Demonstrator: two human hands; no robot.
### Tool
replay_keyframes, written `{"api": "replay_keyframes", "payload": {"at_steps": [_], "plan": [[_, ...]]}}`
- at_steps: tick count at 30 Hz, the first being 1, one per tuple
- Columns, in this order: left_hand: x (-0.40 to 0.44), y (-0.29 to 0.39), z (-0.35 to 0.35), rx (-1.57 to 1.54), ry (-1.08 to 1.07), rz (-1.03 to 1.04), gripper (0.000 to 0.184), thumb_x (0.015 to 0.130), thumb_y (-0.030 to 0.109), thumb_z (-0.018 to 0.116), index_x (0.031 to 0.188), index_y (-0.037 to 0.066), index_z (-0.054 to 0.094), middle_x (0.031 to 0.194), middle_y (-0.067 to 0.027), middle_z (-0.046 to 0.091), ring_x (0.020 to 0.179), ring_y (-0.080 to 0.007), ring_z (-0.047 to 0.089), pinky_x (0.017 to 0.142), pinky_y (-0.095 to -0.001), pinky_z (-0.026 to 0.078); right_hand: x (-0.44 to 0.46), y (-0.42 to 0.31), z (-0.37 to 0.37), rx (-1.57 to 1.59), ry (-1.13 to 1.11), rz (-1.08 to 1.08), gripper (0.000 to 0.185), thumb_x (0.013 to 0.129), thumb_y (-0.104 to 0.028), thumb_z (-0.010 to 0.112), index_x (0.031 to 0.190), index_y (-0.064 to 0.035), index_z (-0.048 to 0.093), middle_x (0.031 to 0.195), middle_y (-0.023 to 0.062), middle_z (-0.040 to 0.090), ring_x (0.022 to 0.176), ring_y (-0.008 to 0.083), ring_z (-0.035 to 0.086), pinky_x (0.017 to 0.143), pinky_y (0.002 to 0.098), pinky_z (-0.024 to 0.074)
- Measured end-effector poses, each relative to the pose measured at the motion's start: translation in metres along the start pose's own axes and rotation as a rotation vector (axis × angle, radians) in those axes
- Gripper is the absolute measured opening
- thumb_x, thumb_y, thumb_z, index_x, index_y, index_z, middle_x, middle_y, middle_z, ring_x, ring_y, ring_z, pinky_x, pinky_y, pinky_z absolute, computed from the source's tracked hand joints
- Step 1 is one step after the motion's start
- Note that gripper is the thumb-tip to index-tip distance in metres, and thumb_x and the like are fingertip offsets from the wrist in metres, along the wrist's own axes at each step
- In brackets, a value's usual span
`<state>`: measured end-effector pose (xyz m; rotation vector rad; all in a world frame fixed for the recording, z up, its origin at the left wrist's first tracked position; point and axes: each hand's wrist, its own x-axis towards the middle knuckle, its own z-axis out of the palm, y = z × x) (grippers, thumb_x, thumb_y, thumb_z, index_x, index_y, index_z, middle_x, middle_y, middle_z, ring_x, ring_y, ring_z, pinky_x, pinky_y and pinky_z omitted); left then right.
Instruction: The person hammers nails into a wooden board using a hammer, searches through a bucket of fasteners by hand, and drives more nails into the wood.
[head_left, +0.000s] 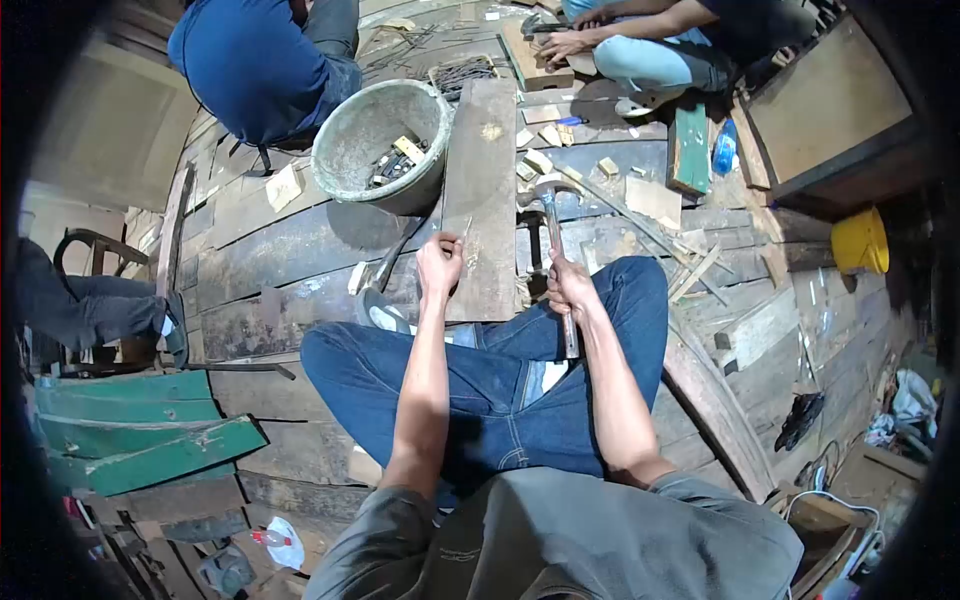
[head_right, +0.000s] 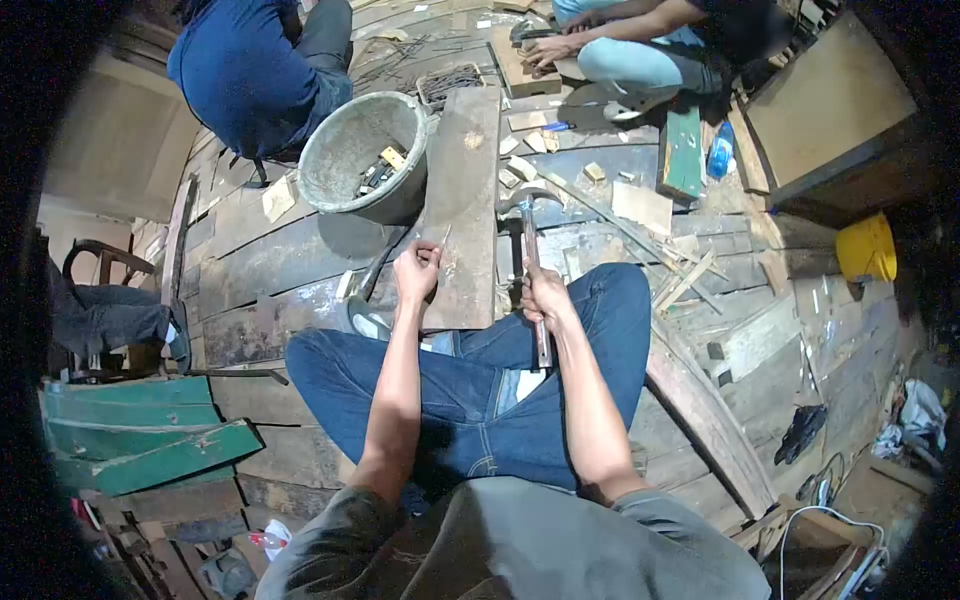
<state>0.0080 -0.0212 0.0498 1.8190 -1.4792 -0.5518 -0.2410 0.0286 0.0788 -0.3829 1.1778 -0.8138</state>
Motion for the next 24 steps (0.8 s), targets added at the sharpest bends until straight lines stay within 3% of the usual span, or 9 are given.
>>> {"api": "replay_keyframes", "payload": {"at_steps": [5, 6, 9, 10, 15, 24], "plan": [[0.01, 0.002, -0.016, 0.131, -0.01, 0.077, 0.018, 0.087, 0.016, 0.065, 0.1, 0.005, 0.07, 0.083, -0.0168, 0.071, 0.077, -0.0357, 0.068, 0.073, -0.0436, 0.052, 0.005, -0.003, -0.004, 0.041, -0.016, 0.056, 0.048, 0.1, -0.046, 0.051, 0.066, -0.0159, 0.037, 0.05, -0.0067, 0.027, 0.035, 0.0065, 0.025, 0.03, 0.0263, 0.0198], [0.013, 0.006, -0.019, 0.143, -0.093, 0.05, 0.021, 0.088, 0.011, 0.062, 0.108, 0.008, 0.069, 0.091, -0.0194, 0.069, 0.084, -0.0379, 0.065, 0.077, -0.0454, 0.05, 0.006, -0.002, -0.004, 0.046, -0.022, 0.056, 0.048, 0.1, -0.046, 0.052, 0.066, -0.016, 0.037, 0.05, -0.0067, 0.027, 0.035, 0.0066, 0.025, 0.03, 0.0263, 0.0199], [0.017, 0.017, -0.021, 0.279, -0.127, 0.31, 0.029, 0.087, 0.006, 0.061, 0.114, 0.012, 0.068, 0.103, -0.0192, 0.064, 0.096, -0.0396, 0.061, 0.084, -0.0462, 0.049, 0.008, -0.001, -0.007, 0.064, -0.044, 0.048, 0.049, 0.1, -0.047, 0.052, 0.066, -0.0161, 0.036, 0.05, -0.0066, 0.027, 0.035, 0.0069, 0.025, 0.03, 0.0265, 0.0205], [0.018, 0.027, -0.022, 0.339, -0.207, 0.297, 0.035, 0.084, 0.003, 0.061, 0.117, 0.015, 0.068, 0.111, -0.016, 0.06, 0.102, -0.0389, 0.055, 0.089, -0.0457, 0.048, 0.008, 0.0, -0.008, 0.074, -0.056, 0.043, 0.049, 0.1, -0.047, 0.052, 0.066, -0.0161, 0.036, 0.05, -0.0065, 0.027, 0.034, 0.007, 0.025, 0.03, 0.0266, 0.0207], [0.04, 0.021, -0.012, 0.377, -0.334, 0.665, 0.038, 0.079, 0.001, 0.065, 0.112, 0.017, 0.072, 0.116, -0.0097, 0.058, 0.1, -0.0351, 0.052, 0.09, -0.0433, 0.049, 0.008, -0.001, -0.009, 0.103, -0.076, 0.045, 0.048, 0.1, -0.045, 0.053, 0.066, -0.0163, 0.035, 0.049, -0.0064, 0.027, 0.034, 0.0071, 0.025, 0.03, 0.0268, 0.021], [0.05, 0.0, -0.012, 0.475, -0.328, 0.856, 0.023, 0.08, 0.01, 0.068, 0.103, 0.01, 0.069, 0.111, -0.0079, 0.06, 0.1, -0.0328, 0.053, 0.09, -0.0418, 0.048, 0.013, 0.003, -0.013, 0.104, -0.09, 0.044, 0.045, 0.1, -0.041, 0.053, 0.068, -0.0144, 0.038, 0.052, -0.0046, 0.031, 0.035, 0.0075, 0.027, 0.031, 0.027, 0.0219]]}}
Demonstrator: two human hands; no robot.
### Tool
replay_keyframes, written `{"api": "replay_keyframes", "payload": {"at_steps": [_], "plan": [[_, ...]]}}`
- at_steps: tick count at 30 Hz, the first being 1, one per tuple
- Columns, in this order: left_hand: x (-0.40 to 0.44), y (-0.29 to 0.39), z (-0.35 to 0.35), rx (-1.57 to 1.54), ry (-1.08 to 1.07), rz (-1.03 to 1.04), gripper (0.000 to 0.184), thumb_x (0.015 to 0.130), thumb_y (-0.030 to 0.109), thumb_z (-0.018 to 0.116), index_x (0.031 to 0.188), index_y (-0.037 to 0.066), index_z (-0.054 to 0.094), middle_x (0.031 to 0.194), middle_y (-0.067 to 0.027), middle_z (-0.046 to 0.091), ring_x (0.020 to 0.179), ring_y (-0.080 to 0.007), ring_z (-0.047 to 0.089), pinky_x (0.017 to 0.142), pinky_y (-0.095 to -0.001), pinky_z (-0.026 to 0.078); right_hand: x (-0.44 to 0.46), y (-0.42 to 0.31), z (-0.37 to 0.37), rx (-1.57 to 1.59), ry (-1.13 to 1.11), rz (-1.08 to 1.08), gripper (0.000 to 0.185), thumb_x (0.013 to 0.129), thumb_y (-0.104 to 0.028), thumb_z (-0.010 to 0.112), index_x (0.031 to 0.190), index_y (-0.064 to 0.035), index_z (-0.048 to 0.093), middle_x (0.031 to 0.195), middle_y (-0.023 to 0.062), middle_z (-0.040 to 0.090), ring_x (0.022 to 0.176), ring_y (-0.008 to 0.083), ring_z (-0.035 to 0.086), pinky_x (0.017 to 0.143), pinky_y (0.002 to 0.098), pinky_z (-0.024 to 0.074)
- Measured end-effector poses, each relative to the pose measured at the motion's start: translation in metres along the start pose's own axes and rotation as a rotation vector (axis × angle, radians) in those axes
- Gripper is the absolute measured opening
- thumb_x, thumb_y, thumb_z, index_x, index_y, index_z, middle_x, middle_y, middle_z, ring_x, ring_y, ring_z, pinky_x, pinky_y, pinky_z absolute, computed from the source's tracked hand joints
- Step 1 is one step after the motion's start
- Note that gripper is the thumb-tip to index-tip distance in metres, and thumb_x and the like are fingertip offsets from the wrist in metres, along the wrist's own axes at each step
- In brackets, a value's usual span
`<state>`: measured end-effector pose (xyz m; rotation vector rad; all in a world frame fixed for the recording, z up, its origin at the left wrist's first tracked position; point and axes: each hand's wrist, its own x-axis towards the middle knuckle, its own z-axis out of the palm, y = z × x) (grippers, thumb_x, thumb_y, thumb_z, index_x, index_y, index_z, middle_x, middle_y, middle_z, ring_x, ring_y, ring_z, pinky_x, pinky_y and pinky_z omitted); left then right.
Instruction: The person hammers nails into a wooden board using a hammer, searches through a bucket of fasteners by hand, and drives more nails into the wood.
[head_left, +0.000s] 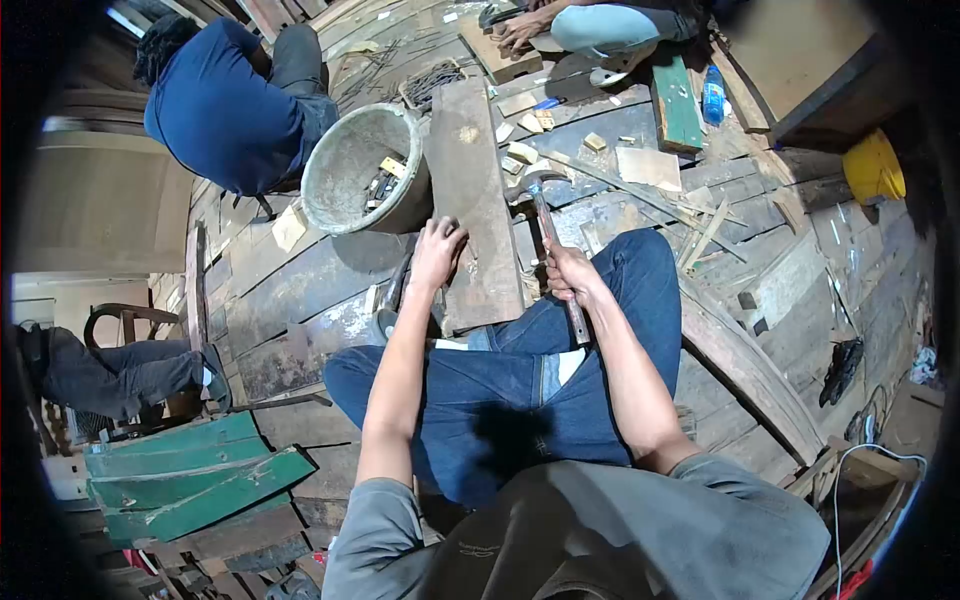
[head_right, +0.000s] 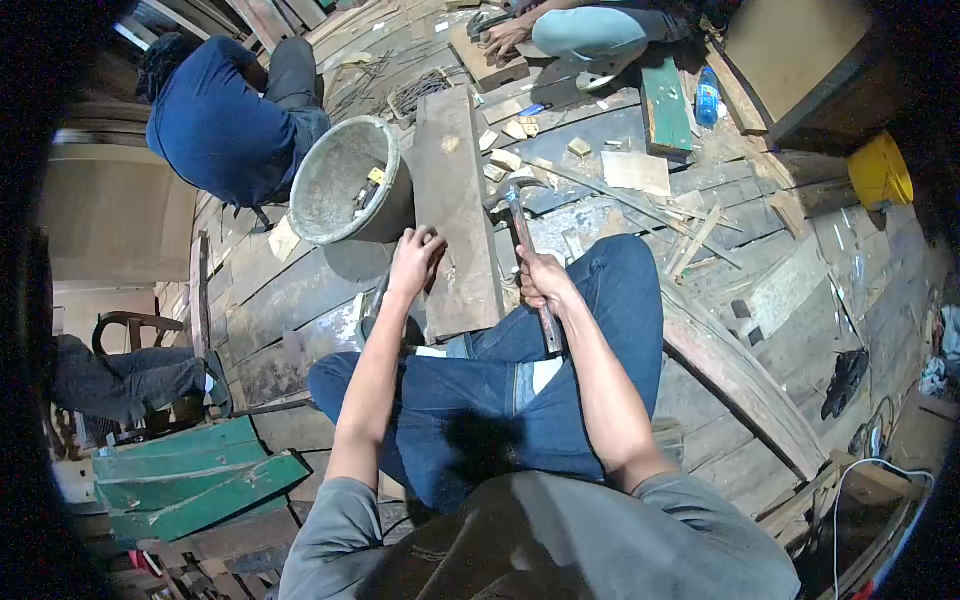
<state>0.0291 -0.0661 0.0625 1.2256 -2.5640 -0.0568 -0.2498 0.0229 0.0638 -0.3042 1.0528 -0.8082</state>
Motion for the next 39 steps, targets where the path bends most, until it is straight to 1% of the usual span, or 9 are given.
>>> {"api": "replay_keyframes", "payload": {"at_steps": [8, 11, 15, 19, 22, 28, 31, 35, 39], "plan": [[-0.012, 0.003, -0.006, 0.073, -0.034, 0.047, 0.034, 0.078, 0.005, 0.062, 0.111, 0.01, 0.067, 0.117, -0.0072, 0.062, 0.105, -0.0318, 0.054, 0.093, -0.041, 0.047, 0.001, 0.002, -0.001, -0.006, 0.011, 0.003, 0.044, 0.1, -0.041, 0.054, 0.069, -0.0135, 0.038, 0.052, -0.0048, 0.031, 0.036, 0.0075, 0.028, 0.03, 0.0266, 0.0221], [-0.01, -0.005, -0.008, 0.094, -0.073, 0.084, 0.033, 0.079, 0.006, 0.062, 0.111, 0.011, 0.067, 0.117, -0.0067, 0.062, 0.106, -0.0306, 0.054, 0.093, -0.0401, 0.046, 0.003, 0.004, -0.002, -0.005, 0.011, -0.001, 0.044, 0.1, -0.04, 0.055, 0.069, -0.0139, 0.038, 0.052, -0.0049, 0.031, 0.036, 0.0074, 0.028, 0.03, 0.0264, 0.0219], [-0.018, -0.015, -0.011, 0.134, -0.064, 0.13, 0.029, 0.081, 0.009, 0.062, 0.11, 0.008, 0.065, 0.112, -0.0088, 0.061, 0.103, -0.0301, 0.054, 0.091, -0.0403, 0.046, 0.004, 0.005, -0.005, 0.017, -0.015, 0.001, 0.044, 0.099, -0.042, 0.057, 0.07, -0.0135, 0.039, 0.052, -0.0046, 0.031, 0.036, 0.0077, 0.028, 0.031, 0.0264, 0.0222], [-0.029, -0.009, -0.01, 0.041, -0.028, -0.102, 0.019, 0.087, 0.013, 0.062, 0.104, 0.004, 0.063, 0.104, -0.014, 0.06, 0.096, -0.0349, 0.057, 0.086, -0.0441, 0.046, 0.009, 0.008, -0.006, -0.001, -0.001, -0.01, 0.044, 0.097, -0.044, 0.059, 0.073, -0.0122, 0.041, 0.051, -0.0043, 0.031, 0.035, 0.0078, 0.029, 0.03, 0.0267, 0.0231], [-0.024, 0.005, -0.005, -0.027, 0.087, -0.253, 0.013, 0.091, 0.017, 0.061, 0.094, 0.005, 0.064, 0.096, -0.0151, 0.06, 0.093, -0.0358, 0.058, 0.082, -0.0461, 0.046, 0.005, 0.006, -0.003, -0.013, 0.015, -0.012, 0.044, 0.098, -0.043, 0.057, 0.073, -0.0125, 0.04, 0.051, -0.0045, 0.031, 0.035, 0.008, 0.028, 0.03, 0.0268, 0.023], [-0.025, 0.02, 0.003, 0.057, 0.207, -0.355, 0.014, 0.087, 0.02, 0.066, 0.095, 0.009, 0.07, 0.096, -0.0107, 0.063, 0.094, -0.033, 0.057, 0.082, -0.0459, 0.045, 0.005, 0.005, -0.001, -0.06, 0.065, 0.001, 0.042, 0.1, -0.04, 0.053, 0.071, -0.0139, 0.04, 0.051, -0.0052, 0.028, 0.034, 0.0079, 0.026, 0.03, 0.0273, 0.0224], [-0.03, 0.015, 0.004, 0.012, 0.193, -0.433, 0.014, 0.086, 0.022, 0.066, 0.095, 0.011, 0.07, 0.102, -0.0067, 0.064, 0.097, -0.0308, 0.057, 0.084, -0.0459, 0.044, 0.004, 0.004, -0.001, -0.058, 0.024, 0.004, 0.042, 0.1, -0.041, 0.053, 0.071, -0.0137, 0.04, 0.051, -0.0052, 0.028, 0.034, 0.0081, 0.026, 0.03, 0.0272, 0.0223], [-0.036, 0.002, 0.007, -0.083, 0.197, -0.375, 0.012, 0.085, 0.017, 0.066, 0.094, 0.011, 0.071, 0.102, -0.0081, 0.065, 0.096, -0.0321, 0.057, 0.085, -0.0455, 0.044, 0.004, 0.005, 0.001, -0.101, 0.067, 0.013, 0.043, 0.099, -0.044, 0.053, 0.071, -0.0143, 0.039, 0.051, -0.0057, 0.028, 0.034, 0.0081, 0.024, 0.03, 0.0272, 0.0206], [-0.032, 0.001, 0.008, -0.138, 0.198, -0.402, 0.011, 0.086, 0.016, 0.066, 0.091, 0.009, 0.071, 0.096, -0.0111, 0.066, 0.095, -0.0334, 0.06, 0.083, -0.0461, 0.045, 0.002, 0.005, -0.001, -0.114, 0.033, 0.01, 0.044, 0.099, -0.044, 0.053, 0.07, -0.015, 0.039, 0.051, -0.0062, 0.028, 0.035, 0.0076, 0.024, 0.03, 0.0269, 0.0198]]}}
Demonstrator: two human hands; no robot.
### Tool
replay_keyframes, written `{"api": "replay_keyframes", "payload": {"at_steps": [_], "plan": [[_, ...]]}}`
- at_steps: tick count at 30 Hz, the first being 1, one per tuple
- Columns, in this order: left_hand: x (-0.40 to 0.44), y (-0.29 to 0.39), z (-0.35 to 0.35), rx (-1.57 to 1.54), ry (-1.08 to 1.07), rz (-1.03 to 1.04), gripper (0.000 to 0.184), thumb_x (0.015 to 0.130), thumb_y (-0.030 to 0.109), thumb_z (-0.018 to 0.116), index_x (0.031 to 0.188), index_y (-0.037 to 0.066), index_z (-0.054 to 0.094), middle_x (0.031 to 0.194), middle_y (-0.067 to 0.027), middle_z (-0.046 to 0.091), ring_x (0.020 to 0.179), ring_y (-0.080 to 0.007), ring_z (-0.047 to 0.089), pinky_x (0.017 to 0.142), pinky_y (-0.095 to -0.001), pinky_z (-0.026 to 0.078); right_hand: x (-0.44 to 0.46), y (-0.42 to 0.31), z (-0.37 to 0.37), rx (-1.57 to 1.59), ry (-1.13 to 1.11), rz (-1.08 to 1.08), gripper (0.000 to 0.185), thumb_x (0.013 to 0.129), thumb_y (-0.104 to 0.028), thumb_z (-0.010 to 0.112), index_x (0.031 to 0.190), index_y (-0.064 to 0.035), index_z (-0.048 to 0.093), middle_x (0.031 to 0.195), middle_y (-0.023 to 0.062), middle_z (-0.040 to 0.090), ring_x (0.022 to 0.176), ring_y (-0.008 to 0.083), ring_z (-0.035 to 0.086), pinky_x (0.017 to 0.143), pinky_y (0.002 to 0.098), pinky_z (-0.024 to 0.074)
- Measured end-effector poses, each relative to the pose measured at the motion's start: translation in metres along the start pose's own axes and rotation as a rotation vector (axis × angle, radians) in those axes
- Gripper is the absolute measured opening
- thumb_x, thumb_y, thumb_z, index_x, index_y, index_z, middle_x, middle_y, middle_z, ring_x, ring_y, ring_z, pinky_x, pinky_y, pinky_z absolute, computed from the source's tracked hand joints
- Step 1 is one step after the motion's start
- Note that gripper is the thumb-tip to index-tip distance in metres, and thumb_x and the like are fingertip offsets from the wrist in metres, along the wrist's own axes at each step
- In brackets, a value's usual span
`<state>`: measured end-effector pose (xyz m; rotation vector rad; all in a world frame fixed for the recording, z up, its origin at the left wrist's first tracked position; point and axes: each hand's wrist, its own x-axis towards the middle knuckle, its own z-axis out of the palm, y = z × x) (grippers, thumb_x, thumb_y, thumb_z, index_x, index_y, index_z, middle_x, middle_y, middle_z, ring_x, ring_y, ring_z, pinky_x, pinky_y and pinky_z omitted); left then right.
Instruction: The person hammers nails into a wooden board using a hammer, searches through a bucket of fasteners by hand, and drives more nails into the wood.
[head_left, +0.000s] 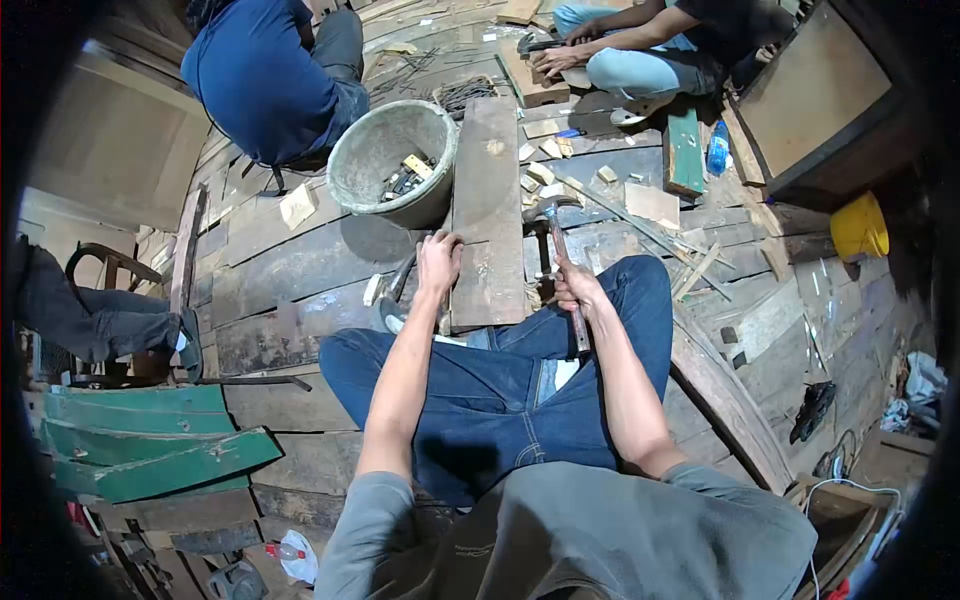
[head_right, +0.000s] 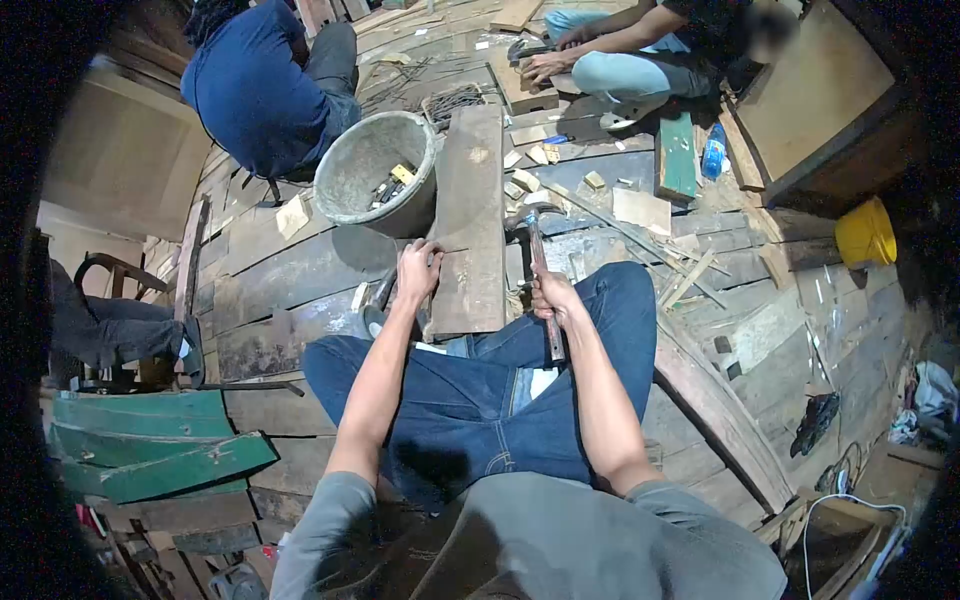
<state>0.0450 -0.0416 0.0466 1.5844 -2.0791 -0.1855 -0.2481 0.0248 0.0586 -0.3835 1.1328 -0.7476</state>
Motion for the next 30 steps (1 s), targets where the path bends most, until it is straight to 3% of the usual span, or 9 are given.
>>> {"api": "replay_keyframes", "payload": {"at_steps": [9, 13, 17, 20, 21, 22, 25, 28, 30], "plan": [[-0.001, 0.005, 0.007, 0.009, -0.026, -0.035, 0.015, 0.086, 0.017, 0.063, 0.093, 0.007, 0.071, 0.098, -0.0126, 0.068, 0.098, -0.0328, 0.062, 0.086, -0.0479, 0.042, -0.006, 0.004, 0.006, -0.067, 0.038, -0.021, 0.041, 0.099, -0.043, 0.053, 0.073, -0.0146, 0.038, 0.052, -0.0054, 0.029, 0.036, 0.0066, 0.025, 0.03, 0.025, 0.0205], [-0.002, 0.005, 0.012, -0.077, 0.071, -0.086, 0.012, 0.083, 0.016, 0.066, 0.091, 0.01, 0.073, 0.094, -0.0105, 0.069, 0.095, -0.0321, 0.062, 0.084, -0.0481, 0.043, -0.011, 0.009, 0.013, -0.201, 0.146, -0.107, 0.043, 0.101, -0.044, 0.051, 0.071, -0.0151, 0.038, 0.05, -0.0053, 0.028, 0.035, 0.008, 0.026, 0.03, 0.0278, 0.0225], [-0.002, 0.0, 0.016, -0.114, 0.098, -0.14, 0.009, 0.077, 0.016, 0.073, 0.084, 0.011, 0.073, 0.089, -0.0068, 0.069, 0.086, -0.0286, 0.063, 0.074, -0.044, 0.046, -0.032, 0.011, 0.038, -0.601, 0.392, -0.354, 0.049, 0.103, -0.044, 0.046, 0.071, -0.0062, 0.043, 0.048, 0.0042, 0.042, 0.032, 0.0157, 0.042, 0.03, 0.0347, 0.0293], [-0.003, 0.007, 0.007, -0.133, 0.121, -0.189, 0.008, 0.077, 0.016, 0.074, 0.084, 0.012, 0.074, 0.088, -0.0063, 0.07, 0.082, -0.029, 0.063, 0.073, -0.0427, 0.046, -0.037, 0.005, 0.046, -0.849, 0.426, -0.488, 0.055, 0.103, -0.046, 0.046, 0.074, 0.0004, 0.051, 0.05, 0.0117, 0.049, 0.036, 0.0231, 0.049, 0.035, 0.0397, 0.0376], [-0.001, 0.004, 0.008, -0.252, 0.123, -0.2, 0.008, 0.075, 0.013, 0.072, 0.082, 0.01, 0.074, 0.079, -0.0098, 0.069, 0.077, -0.0298, 0.065, 0.076, -0.0422, 0.047, -0.037, 0.005, 0.052, -1.01, 0.453, -0.619, 0.055, 0.102, -0.042, 0.047, 0.082, 0.0068, 0.061, 0.063, 0.0278, 0.057, 0.061, 0.0445, 0.062, 0.059, 0.0502, 0.0473], [0.0, 0.003, 0.009, -0.295, 0.113, -0.232, 0.009, 0.075, 0.013, 0.072, 0.083, 0.01, 0.074, 0.078, -0.01, 0.069, 0.075, -0.0295, 0.066, 0.074, -0.0416, 0.049, -0.039, 0.007, 0.057, -1.082, 0.444, -0.695, 0.054, 0.101, -0.042, 0.047, 0.084, 0.0067, 0.063, 0.073, 0.0326, 0.059, 0.075, 0.0494, 0.062, 0.068, 0.0525, 0.0476], [0.002, -0.001, 0.009, -0.361, 0.099, -0.285, 0.012, 0.075, 0.012, 0.073, 0.086, 0.01, 0.076, 0.076, -0.0112, 0.071, 0.071, -0.0285, 0.07, 0.068, -0.0401, 0.053, -0.045, 0.011, 0.084, -1.11, 0.417, -0.567, 0.053, 0.101, -0.042, 0.047, 0.09, 0.006, 0.065, 0.08, 0.0353, 0.061, 0.084, 0.0493, 0.064, 0.074, 0.0557, 0.0481], [0.003, -0.004, 0.015, -0.331, 0.168, -0.275, 0.016, 0.074, 0.009, 0.068, 0.087, 0.009, 0.076, 0.077, -0.0125, 0.071, 0.074, -0.0306, 0.07, 0.071, -0.0418, 0.055, -0.03, 0.02, 0.089, -1.201, 0.421, -0.465, 0.053, 0.1, -0.043, 0.047, 0.092, 0.0058, 0.066, 0.078, 0.0349, 0.062, 0.083, 0.0506, 0.064, 0.074, 0.056, 0.0486], [0.0, -0.008, 0.02, -0.333, 0.122, -0.304, 0.016, 0.073, 0.009, 0.067, 0.087, 0.008, 0.076, 0.078, -0.0147, 0.071, 0.076, -0.0324, 0.069, 0.073, -0.0428, 0.055, -0.027, 0.025, 0.087, -1.209, 0.413, -0.509, 0.052, 0.099, -0.044, 0.049, 0.093, 0.0057, 0.066, 0.077, 0.0347, 0.062, 0.083, 0.0511, 0.064, 0.073, 0.0557, 0.0493]]}}
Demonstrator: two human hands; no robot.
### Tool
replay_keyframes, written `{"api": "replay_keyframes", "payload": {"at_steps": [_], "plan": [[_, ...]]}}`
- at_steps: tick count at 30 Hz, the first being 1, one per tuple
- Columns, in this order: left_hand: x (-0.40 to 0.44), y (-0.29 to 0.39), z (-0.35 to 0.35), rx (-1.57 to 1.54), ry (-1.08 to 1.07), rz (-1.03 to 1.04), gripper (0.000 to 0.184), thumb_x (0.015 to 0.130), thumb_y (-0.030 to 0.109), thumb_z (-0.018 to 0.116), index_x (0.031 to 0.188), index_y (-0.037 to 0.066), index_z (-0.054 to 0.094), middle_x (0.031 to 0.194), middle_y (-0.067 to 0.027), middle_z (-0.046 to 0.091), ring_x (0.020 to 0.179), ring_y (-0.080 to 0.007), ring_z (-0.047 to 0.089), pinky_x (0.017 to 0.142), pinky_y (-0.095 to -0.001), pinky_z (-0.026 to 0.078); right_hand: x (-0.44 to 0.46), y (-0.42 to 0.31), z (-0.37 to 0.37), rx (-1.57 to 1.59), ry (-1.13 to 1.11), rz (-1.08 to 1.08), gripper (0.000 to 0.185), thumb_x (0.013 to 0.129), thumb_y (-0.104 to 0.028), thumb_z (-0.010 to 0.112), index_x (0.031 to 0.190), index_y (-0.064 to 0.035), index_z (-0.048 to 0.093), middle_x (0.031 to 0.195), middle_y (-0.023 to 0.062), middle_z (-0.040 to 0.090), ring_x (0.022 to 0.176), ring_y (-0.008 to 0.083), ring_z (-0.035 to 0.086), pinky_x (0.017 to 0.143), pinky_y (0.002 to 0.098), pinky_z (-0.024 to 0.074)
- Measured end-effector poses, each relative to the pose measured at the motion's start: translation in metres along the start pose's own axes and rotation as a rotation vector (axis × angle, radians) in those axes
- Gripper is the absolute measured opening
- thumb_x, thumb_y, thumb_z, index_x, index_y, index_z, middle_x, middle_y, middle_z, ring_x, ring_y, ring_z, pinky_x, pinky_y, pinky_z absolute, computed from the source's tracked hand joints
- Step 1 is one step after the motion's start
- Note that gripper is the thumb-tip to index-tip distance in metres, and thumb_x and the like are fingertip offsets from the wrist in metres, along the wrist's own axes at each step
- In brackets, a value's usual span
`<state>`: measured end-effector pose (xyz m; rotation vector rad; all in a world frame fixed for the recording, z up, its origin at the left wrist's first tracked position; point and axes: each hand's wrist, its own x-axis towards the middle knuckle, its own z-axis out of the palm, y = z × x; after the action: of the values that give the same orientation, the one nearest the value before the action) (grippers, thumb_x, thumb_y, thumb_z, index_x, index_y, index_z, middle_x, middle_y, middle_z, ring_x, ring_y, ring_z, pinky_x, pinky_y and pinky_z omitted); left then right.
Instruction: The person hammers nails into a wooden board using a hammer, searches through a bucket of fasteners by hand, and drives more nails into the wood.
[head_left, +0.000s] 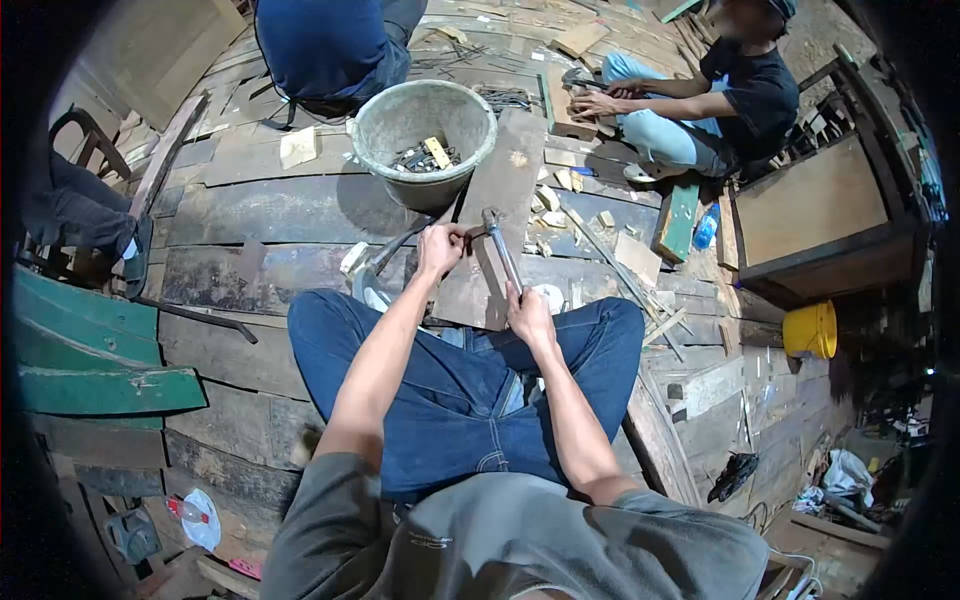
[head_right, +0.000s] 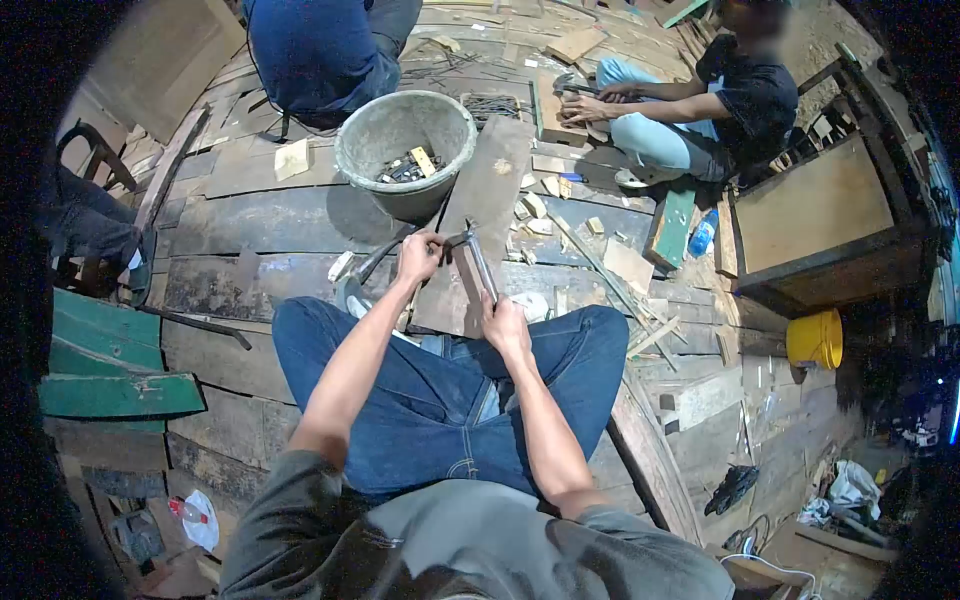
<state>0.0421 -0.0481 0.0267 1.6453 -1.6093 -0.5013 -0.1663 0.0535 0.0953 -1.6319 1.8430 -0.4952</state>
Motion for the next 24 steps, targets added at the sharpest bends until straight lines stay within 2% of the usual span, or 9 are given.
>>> {"api": "replay_keyframes", "payload": {"at_steps": [6, 10, 14, 15, 16, 18, 19, 22, 24], "plan": [[0.004, -0.009, 0.009, 0.005, 0.081, 0.095, 0.02, 0.072, 0.005, 0.062, 0.086, 0.006, 0.075, 0.078, -0.0188, 0.069, 0.077, -0.036, 0.068, 0.072, -0.0449, 0.053, -0.004, -0.012, -0.012, 0.019, 0.046, -0.018, 0.051, 0.1, -0.041, 0.05, 0.089, 0.0071, 0.064, 0.075, 0.0351, 0.062, 0.08, 0.051, 0.064, 0.069, 0.0558, 0.0488], [0.002, -0.007, 0.007, -0.036, 0.035, 0.062, 0.019, 0.072, 0.005, 0.061, 0.086, 0.004, 0.074, 0.078, -0.0202, 0.068, 0.076, -0.0376, 0.067, 0.071, -0.0452, 0.053, -0.003, -0.013, -0.009, -0.026, 0.007, 0.023, 0.055, 0.1, -0.044, 0.047, 0.09, 0.0074, 0.064, 0.079, 0.036, 0.063, 0.085, 0.0518, 0.064, 0.074, 0.056, 0.0507], [0.0, -0.005, 0.007, -0.012, -0.013, -0.016, 0.021, 0.07, 0.004, 0.063, 0.089, 0.004, 0.073, 0.085, -0.0191, 0.069, 0.085, -0.036, 0.066, 0.076, -0.0446, 0.052, 0.004, -0.017, -0.011, -0.112, -0.036, 0.038, 0.055, 0.099, -0.044, 0.048, 0.093, 0.0076, 0.065, 0.083, 0.0364, 0.063, 0.088, 0.0519, 0.064, 0.077, 0.0562, 0.0511], [0.002, -0.008, 0.008, 0.019, 0.028, 0.044, 0.023, 0.069, 0.004, 0.065, 0.091, 0.004, 0.072, 0.087, -0.019, 0.069, 0.089, -0.0376, 0.065, 0.079, -0.0457, 0.051, 0.001, -0.021, -0.013, -0.088, -0.03, 0.001, 0.055, 0.099, -0.044, 0.048, 0.092, 0.0075, 0.064, 0.082, 0.0366, 0.063, 0.087, 0.0521, 0.064, 0.076, 0.0565, 0.0507], [0.001, -0.011, 0.01, -0.003, -0.074, -0.041, 0.021, 0.07, 0.004, 0.068, 0.09, 0.003, 0.071, 0.088, -0.019, 0.069, 0.09, -0.0394, 0.064, 0.081, -0.0469, 0.051, -0.004, -0.023, -0.014, -0.061, -0.015, -0.009, 0.055, 0.099, -0.044, 0.048, 0.092, 0.0076, 0.064, 0.082, 0.0366, 0.063, 0.086, 0.0522, 0.064, 0.076, 0.0566, 0.0506], [-0.003, -0.018, 0.014, 0.01, 0.103, 0.129, 0.019, 0.072, 0.008, 0.069, 0.09, 0.003, 0.071, 0.089, -0.0186, 0.069, 0.09, -0.0395, 0.064, 0.081, -0.0472, 0.051, -0.012, -0.031, -0.015, -0.005, 0.017, -0.033, 0.055, 0.1, -0.044, 0.048, 0.091, 0.0076, 0.064, 0.081, 0.0366, 0.062, 0.085, 0.0523, 0.064, 0.075, 0.0567, 0.0504], [-0.004, -0.021, 0.015, 0.007, 0.098, 0.157, 0.018, 0.073, 0.01, 0.07, 0.09, 0.004, 0.071, 0.087, -0.0177, 0.069, 0.088, -0.0385, 0.064, 0.081, -0.0466, 0.051, -0.015, -0.034, -0.013, -0.02, 0.026, -0.013, 0.055, 0.1, -0.044, 0.048, 0.09, 0.0078, 0.063, 0.08, 0.0368, 0.062, 0.085, 0.0528, 0.063, 0.074, 0.0573, 0.0497], [-0.002, -0.015, 0.016, -0.023, 0.034, -0.027, 0.017, 0.073, 0.011, 0.071, 0.089, 0.005, 0.071, 0.081, -0.0152, 0.069, 0.084, -0.0364, 0.064, 0.078, -0.0456, 0.051, -0.003, -0.01, 0.004, -0.025, -0.001, -0.001, 0.055, 0.1, -0.043, 0.048, 0.09, 0.0083, 0.063, 0.08, 0.0375, 0.062, 0.085, 0.0531, 0.063, 0.074, 0.058, 0.0494], [0.0, -0.016, 0.015, -0.035, 0.0, -0.057, 0.015, 0.074, 0.012, 0.071, 0.087, 0.005, 0.072, 0.078, -0.0131, 0.069, 0.079, -0.0344, 0.064, 0.073, -0.0443, 0.051, 0.005, -0.006, 0.004, -0.058, 0.006, -0.012, 0.054, 0.099, -0.042, 0.049, 0.09, 0.0088, 0.064, 0.081, 0.0382, 0.061, 0.085, 0.0532, 0.063, 0.074, 0.0577, 0.0495]]}}
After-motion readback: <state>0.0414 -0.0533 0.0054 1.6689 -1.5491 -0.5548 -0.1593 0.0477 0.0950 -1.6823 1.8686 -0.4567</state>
